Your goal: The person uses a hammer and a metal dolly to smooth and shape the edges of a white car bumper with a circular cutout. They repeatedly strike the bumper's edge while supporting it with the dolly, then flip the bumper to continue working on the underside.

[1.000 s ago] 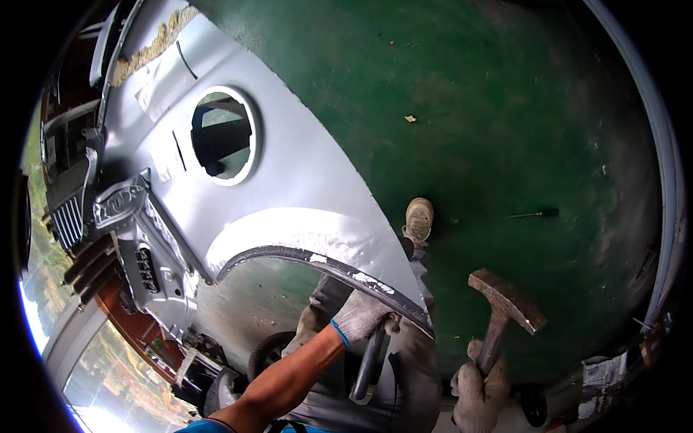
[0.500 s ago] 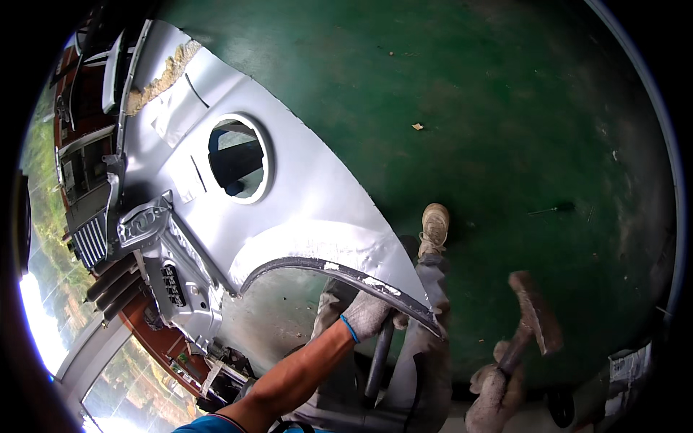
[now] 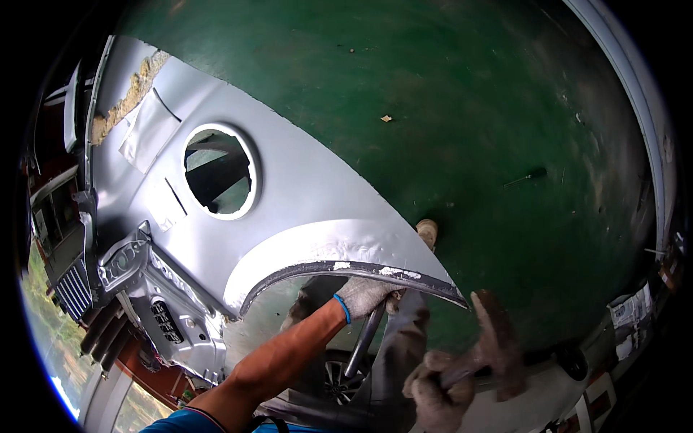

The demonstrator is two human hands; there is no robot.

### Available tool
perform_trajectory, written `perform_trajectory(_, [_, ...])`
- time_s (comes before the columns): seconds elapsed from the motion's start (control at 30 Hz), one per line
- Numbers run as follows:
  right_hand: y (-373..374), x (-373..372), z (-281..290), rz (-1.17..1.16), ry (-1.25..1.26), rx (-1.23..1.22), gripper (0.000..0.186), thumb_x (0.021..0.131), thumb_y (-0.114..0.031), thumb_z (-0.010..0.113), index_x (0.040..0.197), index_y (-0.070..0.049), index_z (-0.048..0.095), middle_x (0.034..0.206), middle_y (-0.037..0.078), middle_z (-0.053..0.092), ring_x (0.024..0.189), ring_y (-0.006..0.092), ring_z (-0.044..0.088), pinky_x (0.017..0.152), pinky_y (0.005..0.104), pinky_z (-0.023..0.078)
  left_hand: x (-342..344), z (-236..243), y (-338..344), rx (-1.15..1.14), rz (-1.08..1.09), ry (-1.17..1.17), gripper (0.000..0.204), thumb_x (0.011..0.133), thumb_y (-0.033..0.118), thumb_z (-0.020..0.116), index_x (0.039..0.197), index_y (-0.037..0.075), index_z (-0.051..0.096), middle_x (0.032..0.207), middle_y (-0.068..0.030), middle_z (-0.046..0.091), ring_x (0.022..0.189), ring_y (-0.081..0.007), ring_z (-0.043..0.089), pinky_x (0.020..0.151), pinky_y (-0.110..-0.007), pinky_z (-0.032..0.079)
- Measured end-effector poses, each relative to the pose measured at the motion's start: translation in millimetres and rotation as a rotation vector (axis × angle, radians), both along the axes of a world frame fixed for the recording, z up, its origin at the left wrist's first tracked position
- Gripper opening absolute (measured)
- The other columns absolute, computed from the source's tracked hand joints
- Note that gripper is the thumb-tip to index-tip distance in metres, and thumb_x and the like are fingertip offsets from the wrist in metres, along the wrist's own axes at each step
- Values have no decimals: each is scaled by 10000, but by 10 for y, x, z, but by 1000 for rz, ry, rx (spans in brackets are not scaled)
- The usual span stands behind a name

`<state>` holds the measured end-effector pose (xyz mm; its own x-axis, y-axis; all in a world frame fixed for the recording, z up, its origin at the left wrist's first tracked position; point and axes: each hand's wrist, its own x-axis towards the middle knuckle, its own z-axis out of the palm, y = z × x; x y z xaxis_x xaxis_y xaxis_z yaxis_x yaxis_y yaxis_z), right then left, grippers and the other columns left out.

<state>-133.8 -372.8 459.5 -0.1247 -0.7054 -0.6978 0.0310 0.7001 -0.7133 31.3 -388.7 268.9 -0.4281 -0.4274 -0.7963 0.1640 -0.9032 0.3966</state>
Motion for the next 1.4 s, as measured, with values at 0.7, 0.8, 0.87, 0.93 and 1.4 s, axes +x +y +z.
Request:
perform_trajectory(0.7, [-496, 426, -383, 757, 229, 93, 319, 893, -155, 729, 1145, -8, 599, 770, 85, 663, 655, 196, 657, 648, 356, 543, 12, -449, 85, -485, 31, -293, 620, 917, 186, 666, 1480, 4, 478, 1377, -211, 599, 1320, -354, 551, 1094, -448, 454])
perform_trajectory(0.8, [-434, 439, -417, 688, 231, 200, 288, 914, -164, 719, 1128, -21, 591, 780, 107, 670, 671, 242, 678, 656, 383, 545, -17, -568, 272, -471, 88, -271, 622, 918, 245, 664, 1470, 13, 493, 1372, -209, 605, 1291, -360, 566, 1079, -451, 466])
perform_trajectory(0.87, [-392, 432, -478, 692, 253, 185, 285, 920, -169, 713, 1129, -23, 585, 786, 120, 672, 681, 264, 690, 656, 395, 545, -14, -612, 344, -470, 72, -274, 607, 923, 244, 658, 1460, 12, 499, 1362, -208, 609, 1282, -356, 570, 1074, -448, 469])
perform_trajectory(0.93, [-378, 434, -524, 709, 280, 138, 292, 927, -176, 708, 1139, -24, 577, 793, 136, 673, 688, 289, 700, 657, 406, 545, -12, -624, 370, -459, 47, -281, 591, 927, 243, 652, 1450, 11, 505, 1352, -206, 613, 1274, -352, 574, 1069, -445, 471])
perform_trajectory(1.4, [-540, 516, -521, 742, 195, 29, 310, 924, -178, 714, 1150, -25, 566, 725, 136, 665, 632, 316, 706, 618, 410, 553, 21, -673, 327, -460, -17, -337, 486, 960, 236, 611, 1383, 6, 547, 1284, -197, 639, 1211, -323, 603, 1033, -426, 489])
